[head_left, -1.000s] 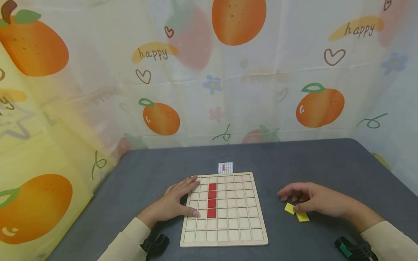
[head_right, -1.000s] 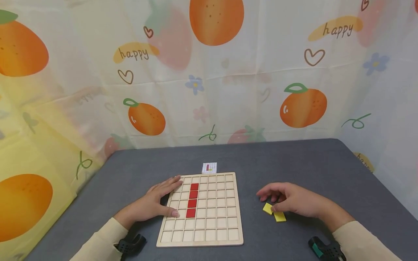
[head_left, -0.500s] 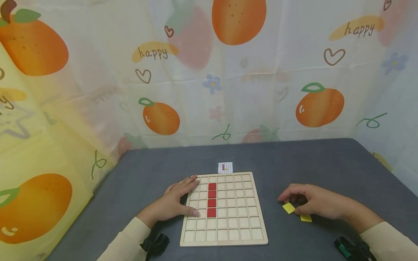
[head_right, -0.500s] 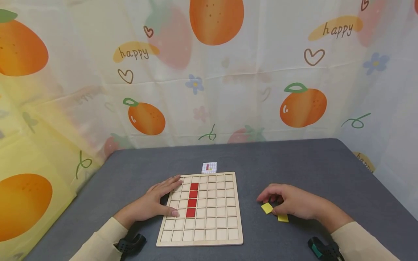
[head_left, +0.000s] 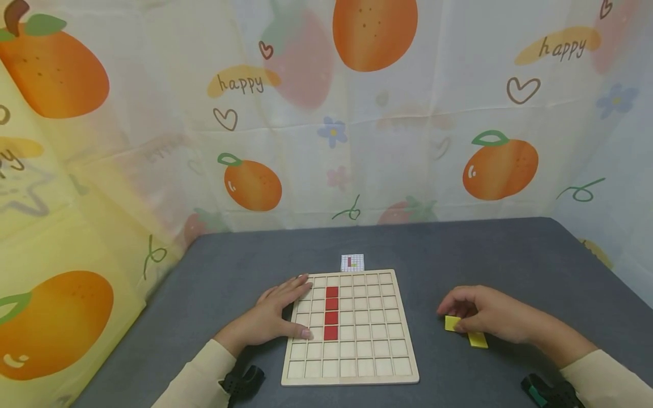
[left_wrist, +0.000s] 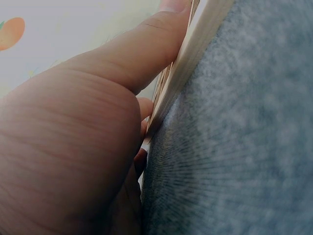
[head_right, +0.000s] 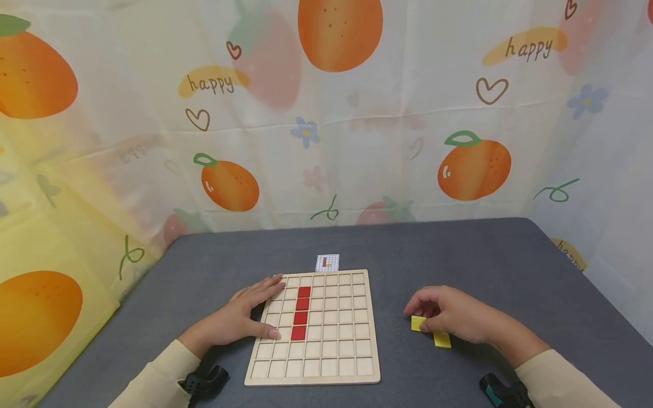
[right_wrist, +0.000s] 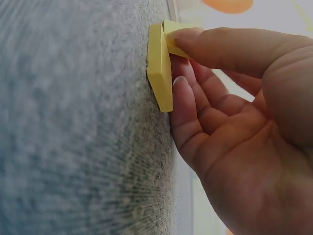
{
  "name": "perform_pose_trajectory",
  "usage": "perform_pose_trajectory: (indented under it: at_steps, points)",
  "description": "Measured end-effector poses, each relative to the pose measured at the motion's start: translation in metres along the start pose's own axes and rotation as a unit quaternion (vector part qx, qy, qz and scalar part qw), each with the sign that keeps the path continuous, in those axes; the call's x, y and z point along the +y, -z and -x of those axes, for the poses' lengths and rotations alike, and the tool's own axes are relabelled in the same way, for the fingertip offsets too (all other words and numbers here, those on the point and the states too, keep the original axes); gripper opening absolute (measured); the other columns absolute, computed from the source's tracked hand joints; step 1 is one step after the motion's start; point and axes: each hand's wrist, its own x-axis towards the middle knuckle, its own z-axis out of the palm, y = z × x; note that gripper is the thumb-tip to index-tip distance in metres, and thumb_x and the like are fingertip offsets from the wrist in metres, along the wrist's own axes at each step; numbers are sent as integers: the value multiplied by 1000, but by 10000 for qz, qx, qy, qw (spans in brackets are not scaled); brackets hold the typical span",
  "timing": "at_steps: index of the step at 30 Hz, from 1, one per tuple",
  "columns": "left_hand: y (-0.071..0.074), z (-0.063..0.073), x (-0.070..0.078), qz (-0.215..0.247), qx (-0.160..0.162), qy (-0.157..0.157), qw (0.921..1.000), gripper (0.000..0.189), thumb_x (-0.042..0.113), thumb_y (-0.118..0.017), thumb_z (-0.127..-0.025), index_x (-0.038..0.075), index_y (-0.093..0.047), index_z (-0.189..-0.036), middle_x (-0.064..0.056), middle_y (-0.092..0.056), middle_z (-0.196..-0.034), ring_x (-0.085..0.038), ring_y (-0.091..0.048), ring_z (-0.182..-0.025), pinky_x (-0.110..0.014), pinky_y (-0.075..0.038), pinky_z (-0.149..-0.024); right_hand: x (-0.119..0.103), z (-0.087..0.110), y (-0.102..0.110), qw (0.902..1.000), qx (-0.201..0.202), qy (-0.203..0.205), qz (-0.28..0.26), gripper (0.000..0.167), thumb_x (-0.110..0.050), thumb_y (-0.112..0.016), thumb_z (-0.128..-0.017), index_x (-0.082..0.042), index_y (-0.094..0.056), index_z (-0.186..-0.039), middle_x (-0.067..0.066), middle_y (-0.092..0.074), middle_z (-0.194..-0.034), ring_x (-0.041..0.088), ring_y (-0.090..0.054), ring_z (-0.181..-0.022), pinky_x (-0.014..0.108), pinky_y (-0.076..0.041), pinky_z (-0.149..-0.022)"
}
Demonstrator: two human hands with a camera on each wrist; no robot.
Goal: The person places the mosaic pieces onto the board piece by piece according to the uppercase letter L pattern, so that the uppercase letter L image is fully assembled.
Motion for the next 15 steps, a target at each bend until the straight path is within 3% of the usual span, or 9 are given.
perform_pose_trajectory:
  at_steps: [5, 15]
  points:
    - [1, 0, 2, 2, 6, -6, 10000, 108, 56, -91, -86, 12, -40, -170, -5, -24, -179, -34, -15, -164, -68, -6, -124, -3, -1, -3, 9993, 251, 42, 278, 13, -4, -74, -103, -3, -75, -116, 11, -73, -107, 22, -69, -91, 33, -58, -76]
    - [1, 0, 3, 62, -13, 51, 10000, 108, 55, -91, -86, 12, -39, -171, -5, -23, -179, -34, -14, -165, -68, -5, -124, -10, -6, -11, 9951, 631, 517, 561, 11, -11, -76, -105, -10, -78, -116, 5, -72, -114, 15, -70, -100, 31, -58, -83]
